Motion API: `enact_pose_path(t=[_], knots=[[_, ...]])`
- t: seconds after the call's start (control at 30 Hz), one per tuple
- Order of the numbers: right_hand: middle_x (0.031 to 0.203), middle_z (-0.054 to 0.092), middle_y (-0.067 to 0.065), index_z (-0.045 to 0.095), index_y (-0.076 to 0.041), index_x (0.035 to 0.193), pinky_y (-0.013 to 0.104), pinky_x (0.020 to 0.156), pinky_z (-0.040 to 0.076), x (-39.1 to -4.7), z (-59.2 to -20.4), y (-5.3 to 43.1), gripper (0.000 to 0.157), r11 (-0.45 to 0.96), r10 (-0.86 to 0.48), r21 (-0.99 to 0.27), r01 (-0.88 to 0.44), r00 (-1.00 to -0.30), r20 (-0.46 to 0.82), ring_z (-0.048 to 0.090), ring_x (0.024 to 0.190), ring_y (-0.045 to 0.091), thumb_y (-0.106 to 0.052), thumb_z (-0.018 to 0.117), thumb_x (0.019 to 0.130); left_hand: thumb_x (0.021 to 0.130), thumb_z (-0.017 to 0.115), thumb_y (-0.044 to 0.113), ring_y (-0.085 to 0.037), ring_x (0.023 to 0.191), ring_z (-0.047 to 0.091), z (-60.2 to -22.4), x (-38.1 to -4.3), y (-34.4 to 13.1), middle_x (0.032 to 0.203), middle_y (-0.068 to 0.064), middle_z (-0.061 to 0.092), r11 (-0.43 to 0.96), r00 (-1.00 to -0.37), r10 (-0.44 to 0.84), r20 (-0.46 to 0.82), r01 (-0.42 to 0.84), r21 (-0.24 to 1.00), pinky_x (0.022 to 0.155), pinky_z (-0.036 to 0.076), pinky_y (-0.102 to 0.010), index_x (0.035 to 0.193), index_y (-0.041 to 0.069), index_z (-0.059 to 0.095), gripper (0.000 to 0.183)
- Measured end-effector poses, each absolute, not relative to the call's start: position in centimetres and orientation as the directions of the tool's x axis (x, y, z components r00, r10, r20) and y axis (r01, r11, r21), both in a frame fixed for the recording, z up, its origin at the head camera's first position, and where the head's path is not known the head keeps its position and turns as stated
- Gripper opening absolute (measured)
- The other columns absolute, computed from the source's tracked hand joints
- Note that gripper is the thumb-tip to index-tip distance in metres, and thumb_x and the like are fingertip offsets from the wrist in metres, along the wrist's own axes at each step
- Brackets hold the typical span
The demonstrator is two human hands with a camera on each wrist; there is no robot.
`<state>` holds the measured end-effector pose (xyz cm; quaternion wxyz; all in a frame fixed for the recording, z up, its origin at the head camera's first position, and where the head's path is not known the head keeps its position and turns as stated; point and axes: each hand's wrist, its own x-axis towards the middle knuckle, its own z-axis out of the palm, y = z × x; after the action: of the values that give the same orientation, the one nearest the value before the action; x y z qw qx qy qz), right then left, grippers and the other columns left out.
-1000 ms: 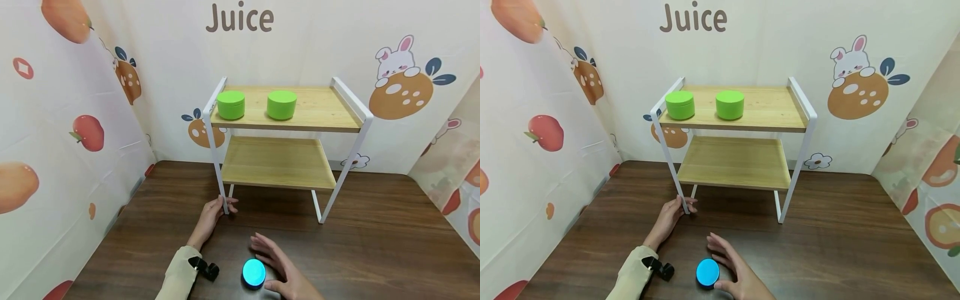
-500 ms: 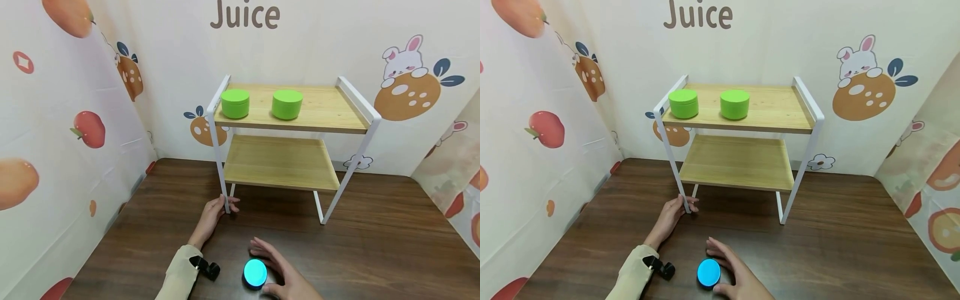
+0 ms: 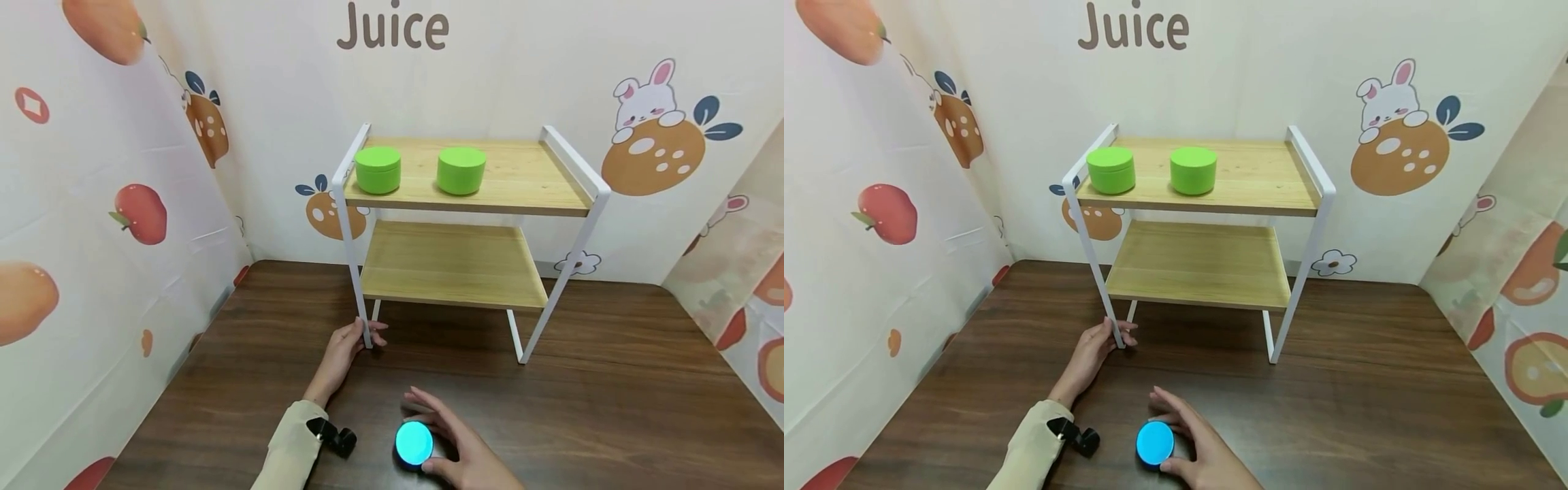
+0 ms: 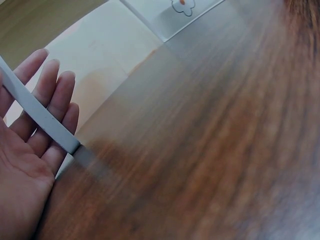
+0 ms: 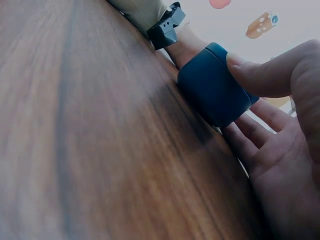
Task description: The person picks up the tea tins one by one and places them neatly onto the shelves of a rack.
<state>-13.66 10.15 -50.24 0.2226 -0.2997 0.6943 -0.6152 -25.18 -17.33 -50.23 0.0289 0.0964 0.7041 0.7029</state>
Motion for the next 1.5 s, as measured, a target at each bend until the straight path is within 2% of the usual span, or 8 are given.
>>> enact_pose_path(t=[0.23,0.33,0.47,0.6,0.7,0.9,1.17,1.5], knots=[[0.154,0.056,0.019,0.023,-0.01,0.168,0.016,0.116,0.035,-13.52,-50.3,10.19,0.084,0.012,-0.698,-0.979,-0.203,-0.703,0.137,0.053,0.143,0.008,-0.017,0.072,0.1,0.116,0.033,0.048,-0.015,0.104,0.074,-50.26,-25.25,-17.31,0.097,0.0,0.077,-0.014,-0.98,0.175,0.096,0.095,0.995,0.099,0.052,-0.026,0.126,-0.002,0.072,0.064],[0.153,0.056,0.021,0.025,-0.007,0.167,0.016,0.116,0.036,-13.5,-50.29,10.12,0.081,-0.012,-0.707,-0.976,-0.216,-0.689,0.161,0.053,0.143,0.008,-0.016,0.071,0.101,0.115,0.033,0.048,-0.015,0.104,0.074,-50.38,-25.25,-17.36,0.096,-0.001,0.077,-0.013,-0.981,0.169,0.094,0.093,0.996,0.1,0.052,-0.026,0.125,-0.002,0.072,0.064],[0.154,0.055,0.021,0.031,-0.007,0.165,0.018,0.115,0.038,-13.45,-50.23,10.12,0.076,0.0,-0.719,-0.981,-0.192,-0.682,0.134,0.052,0.143,0.008,-0.016,0.07,0.101,0.116,0.032,0.047,-0.016,0.104,0.073,-50.53,-25.17,-17.44,0.101,-0.011,0.077,-0.023,-0.981,0.169,0.095,0.092,0.995,0.1,0.052,-0.026,0.125,-0.006,0.071,0.067],[0.155,0.056,0.013,0.045,-0.015,0.16,0.019,0.112,0.04,-13.47,-50.13,10.16,0.066,0.108,-0.698,-0.976,-0.188,-0.714,0.06,0.052,0.141,0.006,-0.026,0.072,0.101,0.116,0.03,0.046,-0.016,0.104,0.073,-50.58,-25.06,-17.53,0.105,-0.02,0.076,-0.031,-0.98,0.178,0.093,0.089,0.996,0.101,0.051,-0.027,0.127,-0.009,0.069,0.068],[0.154,0.057,0.007,0.054,-0.02,0.154,0.02,0.11,0.041,-13.45,-50.15,10.15,0.058,0.172,-0.677,-0.964,-0.203,-0.735,0.034,0.052,0.138,0.006,-0.033,0.072,0.101,0.116,0.03,0.047,-0.017,0.106,0.073,-50.59,-25.08,-17.6,0.106,-0.021,0.076,-0.033,-0.978,0.183,0.095,0.09,0.995,0.102,0.05,-0.027,0.127,-0.01,0.068,0.069],[0.151,0.059,0.008,0.058,-0.016,0.151,0.021,0.107,0.044,-13.35,-50.47,10.1,0.052,0.149,-0.684,-0.951,-0.271,-0.723,0.099,0.055,0.135,0.008,-0.03,0.071,0.102,0.116,0.029,0.047,-0.019,0.107,0.073,-50.54,-25.08,-17.65,0.107,-0.025,0.074,-0.034,-0.978,0.184,0.099,0.094,0.995,0.102,0.05,-0.027,0.127,-0.009,0.068,0.069],[0.148,0.062,0.006,0.061,-0.016,0.148,0.022,0.106,0.045,-13.37,-50.57,10.12,0.049,0.136,-0.676,-0.954,-0.267,-0.729,0.107,0.057,0.134,0.008,-0.027,0.071,0.102,0.116,0.03,0.045,-0.016,0.104,0.073,-50.47,-25.16,-17.54,0.101,-0.011,0.077,-0.035,-0.977,0.189,0.098,0.093,0.995,0.1,0.051,-0.026,0.128,-0.009,0.068,0.068],[0.144,0.064,0.005,0.063,-0.015,0.144,0.022,0.107,0.043,-13.16,-50.24,10.18,0.048,0.144,-0.63,-0.951,-0.274,-0.767,0.125,0.058,0.13,0.01,-0.025,0.075,0.099,0.116,0.03,0.046,-0.014,0.103,0.073,-50.16,-25.28,-17.33,0.101,-0.009,0.077,-0.039,-0.977,0.192,0.093,0.087,0.995,0.1,0.05,-0.027,0.127,-0.009,0.068,0.068]])
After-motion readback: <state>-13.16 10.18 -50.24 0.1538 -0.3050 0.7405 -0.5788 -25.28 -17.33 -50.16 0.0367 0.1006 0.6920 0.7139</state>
